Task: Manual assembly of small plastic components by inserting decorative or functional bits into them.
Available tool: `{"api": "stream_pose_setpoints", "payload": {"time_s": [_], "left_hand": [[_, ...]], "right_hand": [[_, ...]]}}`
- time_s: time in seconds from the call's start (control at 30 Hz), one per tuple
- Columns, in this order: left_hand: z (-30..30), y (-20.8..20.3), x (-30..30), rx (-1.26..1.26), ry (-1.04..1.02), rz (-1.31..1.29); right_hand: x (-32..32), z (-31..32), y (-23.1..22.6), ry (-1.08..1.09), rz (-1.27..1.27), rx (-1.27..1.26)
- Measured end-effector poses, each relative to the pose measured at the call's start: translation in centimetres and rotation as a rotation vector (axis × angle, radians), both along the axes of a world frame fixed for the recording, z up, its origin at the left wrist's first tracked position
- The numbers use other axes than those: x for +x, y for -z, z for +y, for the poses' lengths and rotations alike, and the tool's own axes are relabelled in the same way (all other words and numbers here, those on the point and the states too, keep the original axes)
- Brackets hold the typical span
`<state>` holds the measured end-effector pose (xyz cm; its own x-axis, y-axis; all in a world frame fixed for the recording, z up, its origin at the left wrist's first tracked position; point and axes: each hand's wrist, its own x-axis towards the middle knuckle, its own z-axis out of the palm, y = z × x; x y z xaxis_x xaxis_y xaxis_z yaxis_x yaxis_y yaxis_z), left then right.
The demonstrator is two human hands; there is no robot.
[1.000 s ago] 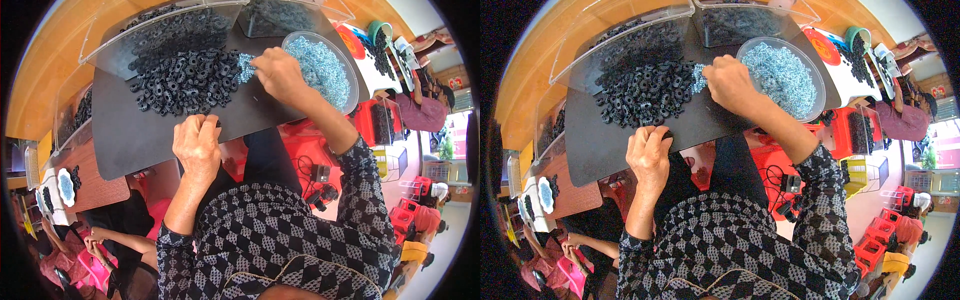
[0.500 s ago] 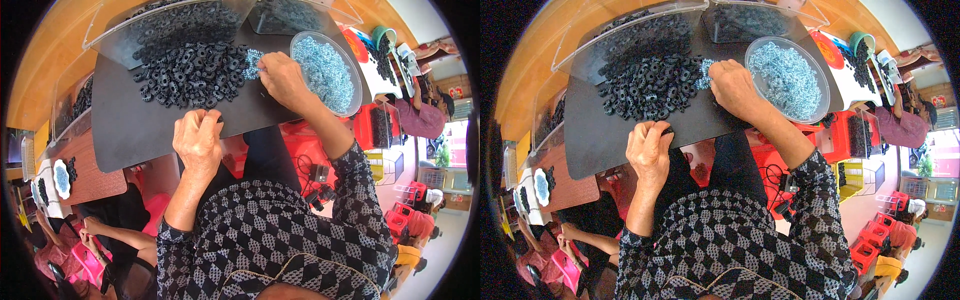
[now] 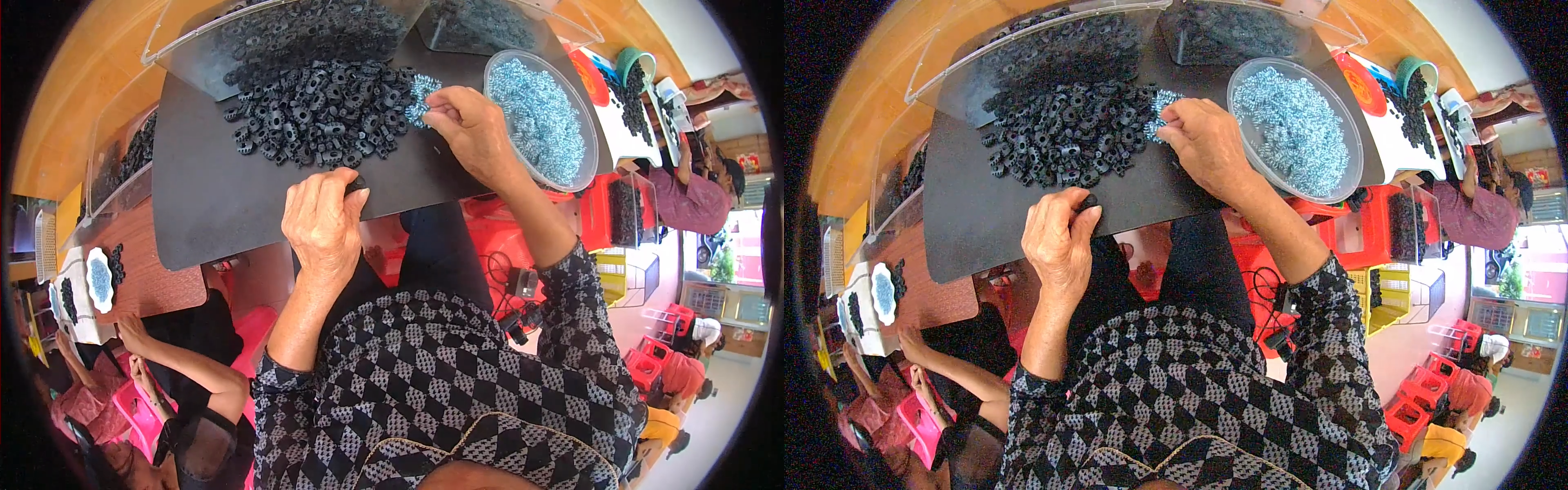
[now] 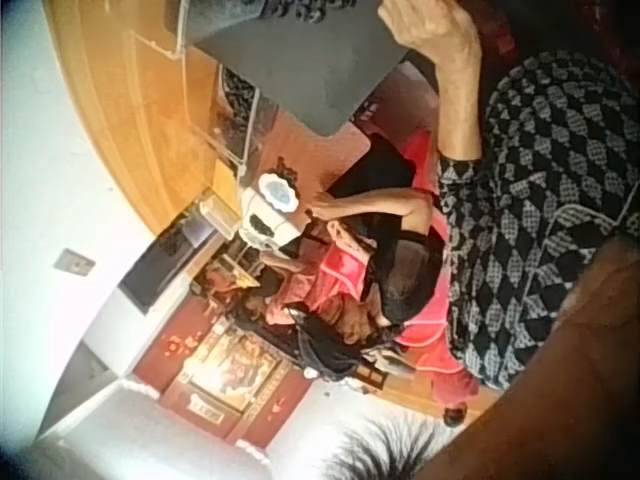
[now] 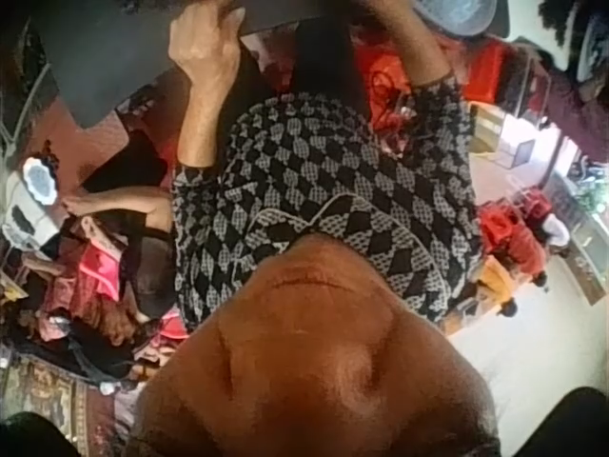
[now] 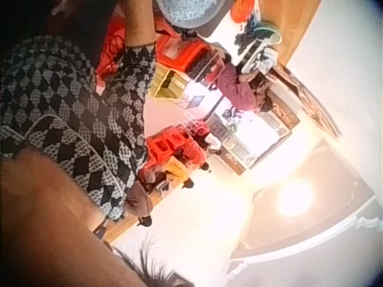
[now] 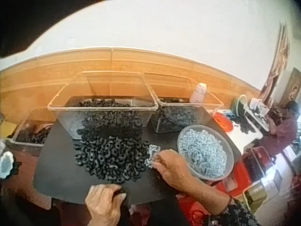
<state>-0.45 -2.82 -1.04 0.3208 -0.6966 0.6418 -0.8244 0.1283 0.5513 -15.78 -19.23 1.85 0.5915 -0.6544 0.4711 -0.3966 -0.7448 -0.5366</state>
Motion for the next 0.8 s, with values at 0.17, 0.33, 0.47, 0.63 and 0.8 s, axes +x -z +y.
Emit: {"api": "stream_pose_setpoints", "payload": {"time_s": [0.17,0.33,0.47,0.63,0.8], "left_hand": [[-0.1,0.1,0.1,0.002,-0.001,-0.034],[-0.2,0.5,0.1,-0.054,0.005,-0.009],[0.1,0.0,0.0,0.056,-0.038,0.033],[0.0,0.3,0.1,-0.014,-0.023,-0.007],[0.1,0.2,0.0,-0.008,-0.018,-0.004]], "right_hand": [[-0.1,-0.3,0.7,-0.026,-0.031,-0.127],[-0.2,-0.2,0.7,-0.021,-0.019,-0.164],[-0.7,-0.1,0.6,0.020,-0.052,-0.173],[-0.8,0.1,0.9,-0.005,0.033,-0.231],[-0.4,-0.2,1.1,-0.029,0.101,-0.269]]}}
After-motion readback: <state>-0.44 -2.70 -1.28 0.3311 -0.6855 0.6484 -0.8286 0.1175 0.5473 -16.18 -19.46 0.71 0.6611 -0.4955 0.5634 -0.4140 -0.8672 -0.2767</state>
